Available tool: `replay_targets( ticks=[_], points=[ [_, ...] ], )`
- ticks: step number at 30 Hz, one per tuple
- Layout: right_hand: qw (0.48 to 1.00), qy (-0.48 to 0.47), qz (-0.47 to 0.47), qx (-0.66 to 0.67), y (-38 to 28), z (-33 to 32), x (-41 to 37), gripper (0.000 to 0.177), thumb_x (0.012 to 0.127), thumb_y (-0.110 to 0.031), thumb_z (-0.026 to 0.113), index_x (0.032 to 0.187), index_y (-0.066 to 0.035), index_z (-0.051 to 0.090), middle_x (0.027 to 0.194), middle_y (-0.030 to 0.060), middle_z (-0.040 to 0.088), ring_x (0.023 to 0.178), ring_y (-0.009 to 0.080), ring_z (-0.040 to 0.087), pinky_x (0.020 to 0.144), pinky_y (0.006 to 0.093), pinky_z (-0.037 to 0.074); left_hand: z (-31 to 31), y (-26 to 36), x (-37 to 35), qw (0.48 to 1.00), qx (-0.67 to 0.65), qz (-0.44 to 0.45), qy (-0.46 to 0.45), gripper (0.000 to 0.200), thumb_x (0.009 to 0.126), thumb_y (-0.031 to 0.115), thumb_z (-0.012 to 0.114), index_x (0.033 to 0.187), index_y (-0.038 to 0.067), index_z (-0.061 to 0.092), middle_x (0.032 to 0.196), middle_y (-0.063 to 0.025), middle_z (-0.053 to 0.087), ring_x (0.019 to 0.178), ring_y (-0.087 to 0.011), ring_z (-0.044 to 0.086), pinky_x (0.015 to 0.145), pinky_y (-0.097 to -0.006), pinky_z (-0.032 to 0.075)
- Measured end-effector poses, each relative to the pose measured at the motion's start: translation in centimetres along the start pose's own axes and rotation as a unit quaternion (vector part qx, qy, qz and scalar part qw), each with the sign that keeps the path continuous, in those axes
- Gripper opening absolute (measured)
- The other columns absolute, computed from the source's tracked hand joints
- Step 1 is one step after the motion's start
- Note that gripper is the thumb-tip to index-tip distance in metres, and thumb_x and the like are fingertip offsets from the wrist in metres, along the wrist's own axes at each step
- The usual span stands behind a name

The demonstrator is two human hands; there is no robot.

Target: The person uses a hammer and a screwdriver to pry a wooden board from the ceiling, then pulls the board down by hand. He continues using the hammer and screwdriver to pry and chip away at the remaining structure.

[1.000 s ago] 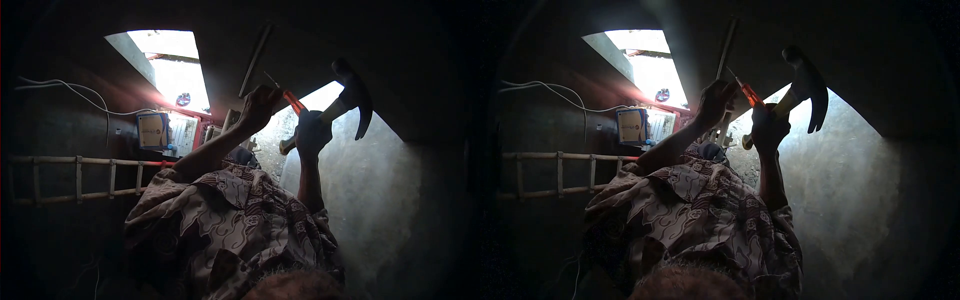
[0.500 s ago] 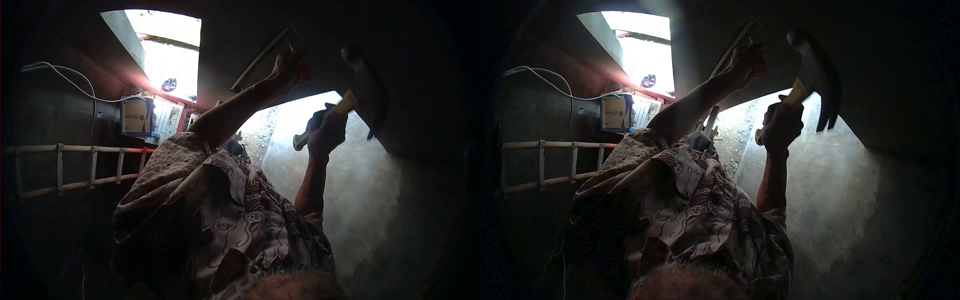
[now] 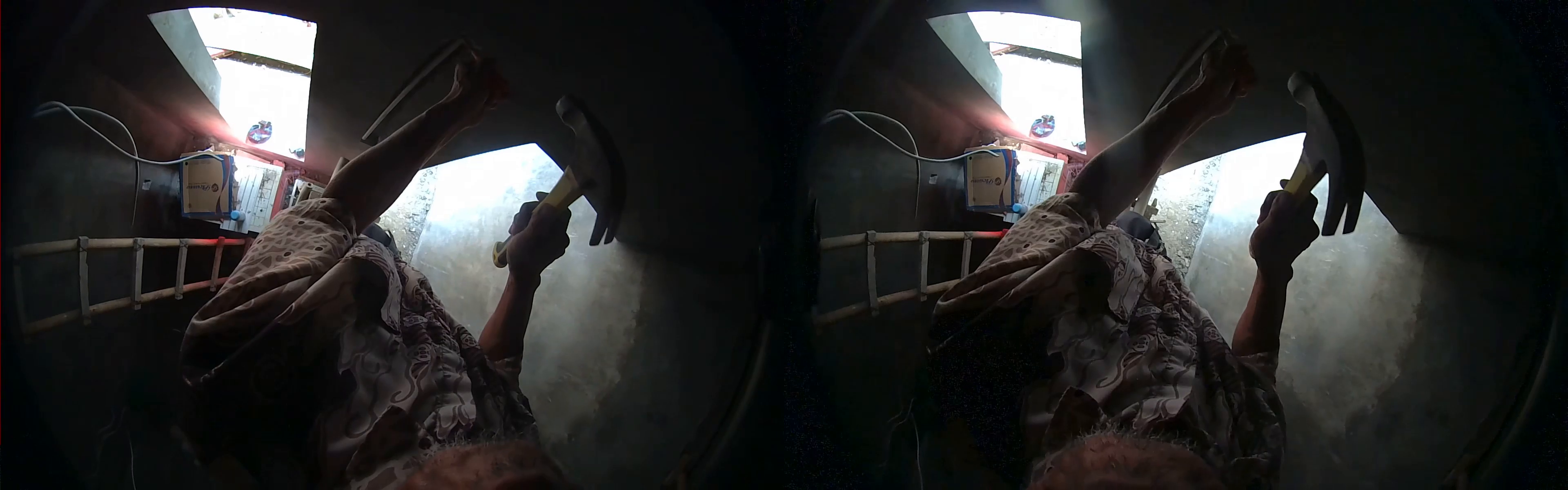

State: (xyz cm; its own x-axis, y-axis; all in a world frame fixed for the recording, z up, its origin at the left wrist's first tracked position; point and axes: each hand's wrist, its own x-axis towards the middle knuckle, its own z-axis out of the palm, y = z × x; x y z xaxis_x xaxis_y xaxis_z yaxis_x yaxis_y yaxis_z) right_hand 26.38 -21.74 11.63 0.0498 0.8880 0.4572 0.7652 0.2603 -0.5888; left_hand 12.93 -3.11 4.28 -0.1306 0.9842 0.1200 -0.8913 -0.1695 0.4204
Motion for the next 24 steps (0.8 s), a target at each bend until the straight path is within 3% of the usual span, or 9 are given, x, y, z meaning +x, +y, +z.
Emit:
replay_targets(
  ticks=[6,10,12,14,16,18,20,22,24],
  points=[
    [0.995,0.046,-0.021,0.081,-1.5,-1.2,-1.5,0.045,0.088,-0.044,0.029,0.081,-0.003,0.044,0.048,0.0028,0.045,0.039,0.0122,0.044,0.041,0.0258,0.039,0.8,1.0,-1.2,0.999,0.041,-0.003,0.031,0.035,0.088,0.016,0.043,0.054,0.007,0.046,0.044,-0.0079,0.046,0.033,-0.0127,0.041,0.029,-0.0238,0.026],
    [0.854,0.147,-0.194,0.46,-0.6,2.0,-1.5,0.041,0.087,-0.039,0.043,0.077,0.0,0.043,0.053,0.0074,0.045,0.041,0.0139,0.043,0.04,0.0257,0.04,1.5,0.7,-0.7,1.0,-0.007,0.003,0.023,0.029,0.085,0.02,0.049,0.059,0.012,0.038,0.046,-0.0022,0.037,0.036,-0.0123,0.036,0.033,-0.0249,0.023],
    [0.95,0.207,-0.224,0.058,3.2,4.6,-1.8,0.019,0.076,-0.016,0.062,0.072,-0.005,0.047,0.059,0.0045,0.051,0.048,0.0155,0.052,0.042,0.0279,0.041,1.6,0.2,-0.4,0.999,-0.026,-0.018,0.015,0.027,0.082,0.017,0.052,0.058,0.011,0.04,0.047,-0.0023,0.037,0.038,-0.0128,0.039,0.035,-0.0245,0.025],
    [0.882,0.0,-0.325,-0.341,8.0,6.2,-0.2,0.008,0.077,-0.007,0.052,0.069,-0.007,0.05,0.061,0.0003,0.053,0.062,0.011,0.057,0.05,0.0269,0.044,1.6,-0.2,-0.1,0.999,-0.036,-0.014,0.019,0.027,0.082,0.016,0.051,0.058,0.011,0.04,0.047,-0.0027,0.037,0.038,-0.013,0.038,0.034,-0.0248,0.025],
    [0.931,-0.012,-0.254,-0.262,5.3,5.8,1.4,0.009,0.077,-0.006,0.048,0.068,-0.005,0.048,0.066,0.0075,0.05,0.047,0.0215,0.049,0.04,0.031,0.037,1.2,-0.3,0.2,0.998,-0.056,-0.004,0.024,0.026,0.081,0.014,0.049,0.057,0.011,0.041,0.047,-0.0035,0.038,0.037,-0.0135,0.037,0.034,-0.0254,0.025],
    [0.996,-0.059,0.044,0.044,2.0,3.2,0.8,0.011,0.083,-0.016,0.047,0.077,-0.007,0.051,0.062,0.0075,0.051,0.043,0.0179,0.047,0.04,0.0299,0.038,1.4,0.6,1.5,0.996,-0.079,0.018,0.022,0.025,0.08,0.012,0.047,0.055,0.01,0.042,0.046,-0.0042,0.038,0.036,-0.0139,0.036,0.034,-0.0261,0.025],
    [0.922,0.125,-0.297,-0.213,2.0,0.5,0.6,0.029,0.087,-0.033,0.045,0.077,-0.006,0.046,0.057,0.008,0.048,0.039,0.0139,0.043,0.038,0.0277,0.038,1.4,0.4,1.4,0.999,-0.038,0.014,0.035,0.027,0.081,0.012,0.044,0.054,0.01,0.041,0.046,-0.0048,0.039,0.035,-0.0139,0.036,0.033,-0.0263,0.024],
    [0.91,0.127,-0.193,0.345,-1.7,0.6,0.8,0.039,0.086,-0.045,0.04,0.074,-0.008,0.039,0.049,0.004,0.035,0.038,0.0139,0.037,0.038,0.0288,0.037,1.4,0.4,0.2,0.999,0.004,0.008,0.048,0.028,0.082,0.012,0.042,0.053,0.01,0.04,0.046,-0.0054,0.039,0.035,-0.0138,0.035,0.033,-0.0266,0.024],
    [0.861,0.213,-0.24,0.395,-1.1,3.7,0.5,0.036,0.085,-0.04,0.044,0.072,-0.007,0.038,0.049,0.0052,0.036,0.04,0.0163,0.039,0.038,0.0294,0.036,2.2,0.9,-0.8,0.999,0.005,0.006,0.044,0.03,0.083,0.012,0.04,0.053,0.01,0.039,0.045,-0.0053,0.038,0.035,-0.0138,0.035,0.032,-0.0266,0.024]
  ],
)
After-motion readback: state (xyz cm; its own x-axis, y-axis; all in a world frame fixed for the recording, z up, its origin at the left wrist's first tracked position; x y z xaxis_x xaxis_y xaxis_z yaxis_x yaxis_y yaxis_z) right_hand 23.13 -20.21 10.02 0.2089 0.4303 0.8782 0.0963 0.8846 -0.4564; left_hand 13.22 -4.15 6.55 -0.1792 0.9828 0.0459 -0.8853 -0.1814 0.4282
